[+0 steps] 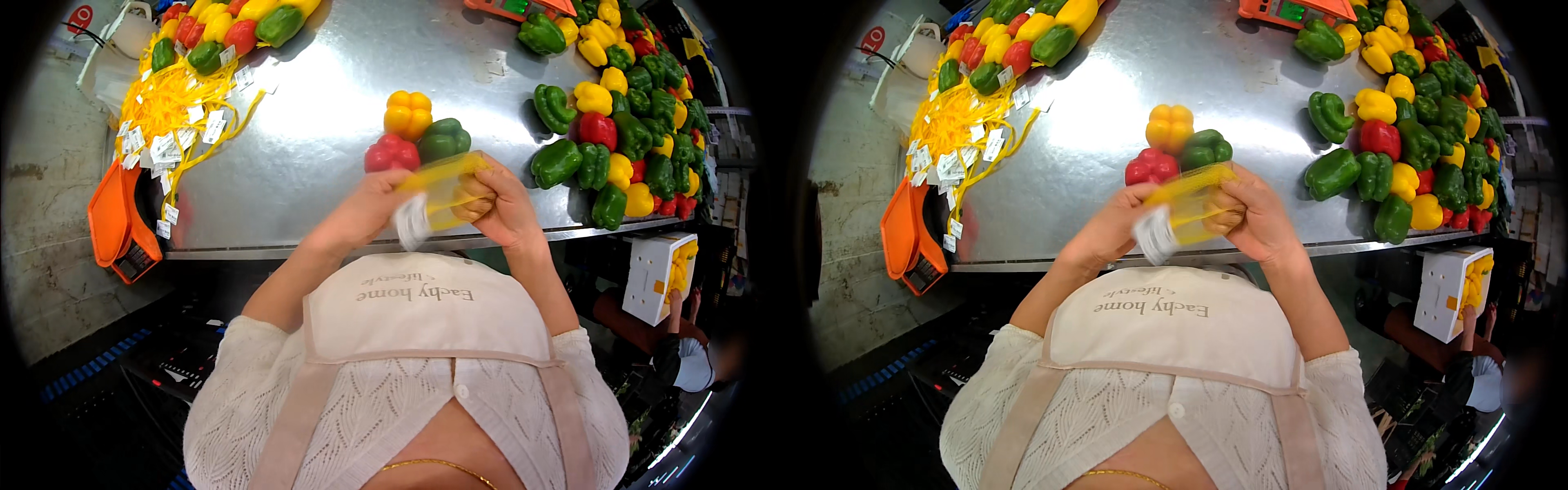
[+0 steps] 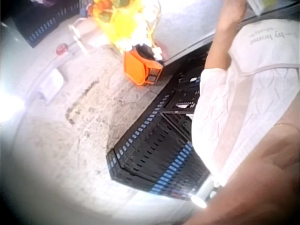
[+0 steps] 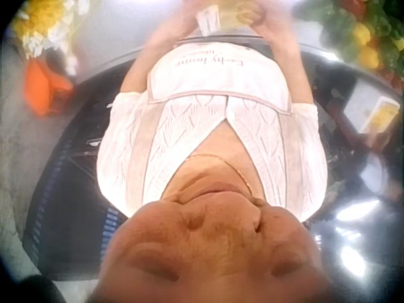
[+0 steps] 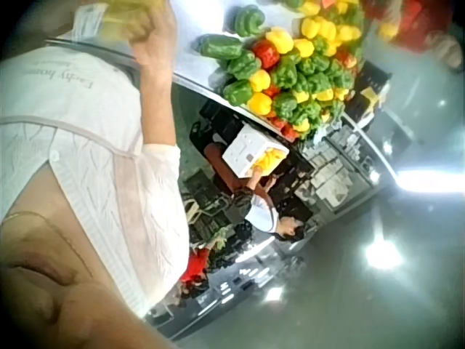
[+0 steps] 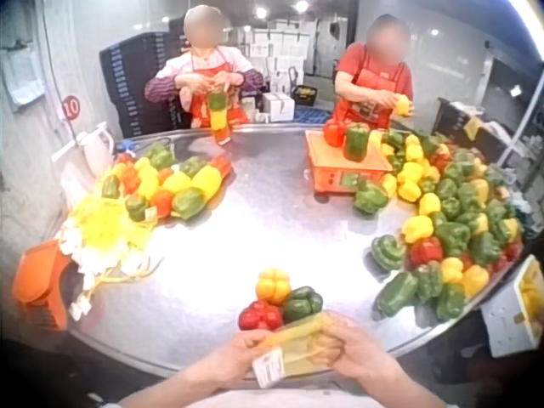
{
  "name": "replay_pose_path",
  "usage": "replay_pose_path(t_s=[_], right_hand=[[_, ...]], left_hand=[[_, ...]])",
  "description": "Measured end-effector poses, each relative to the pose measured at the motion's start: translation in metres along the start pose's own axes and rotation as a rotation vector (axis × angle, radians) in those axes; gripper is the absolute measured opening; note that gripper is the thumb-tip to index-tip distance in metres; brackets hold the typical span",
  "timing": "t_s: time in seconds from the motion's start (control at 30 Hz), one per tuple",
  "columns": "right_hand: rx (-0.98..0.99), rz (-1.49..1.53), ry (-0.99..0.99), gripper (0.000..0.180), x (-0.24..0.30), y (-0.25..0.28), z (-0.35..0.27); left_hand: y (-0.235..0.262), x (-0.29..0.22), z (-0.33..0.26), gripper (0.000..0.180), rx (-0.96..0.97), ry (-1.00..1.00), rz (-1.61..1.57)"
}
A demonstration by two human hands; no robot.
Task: The person assembles bundles of bell peppers by stacking green, yellow, and red peppers and securing them with yellow rubber bands. The person places the completed bundles into a black crate.
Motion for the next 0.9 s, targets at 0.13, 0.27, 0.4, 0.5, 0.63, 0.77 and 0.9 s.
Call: replay_pose_path(t_s=[0.13,0.27,0.4,0.5,0.63,0.77,0.9], right_hand=[[-0.378,-0.593,-0.183,0.015,-0.019,0.028,-0.007],[-0.432,-0.519,-0.287,0.008,-0.055,0.043,-0.008],[-0.533,-0.223,-0.101,0.007,-0.061,0.061,0.000],[-0.490,-0.233,-0.009,0.010,-0.060,0.059,0.011],[-0.526,-0.558,0.118,0.011,-0.049,0.057,0.028],[-0.618,-1.207,0.216,0.019,-0.038,0.056,0.034],[-0.623,-1.444,0.272,0.026,-0.038,0.060,0.032]], left_hand=[[0.020,0.002,-0.010,0.021,-0.228,-0.139,-0.336],[0.020,0.006,-0.021,0.017,0.055,-0.159,-0.654],[0.032,0.020,-0.021,0.011,-0.047,-0.006,-0.466],[0.054,-0.007,-0.012,0.007,-0.228,-0.176,-0.157],[0.081,-0.038,0.018,0.008,-0.322,-0.363,0.099],[0.107,-0.017,0.056,0.004,-0.412,-0.255,0.566],[0.119,0.015,0.053,0.009,-0.351,-0.138,0.291]])
Point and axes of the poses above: each hand's wrist, its own z-axis towards the middle knuckle, its own y-axis out of the back of the hand, x = y × z, the point moved 7 cm from there along z, towards the middle knuckle
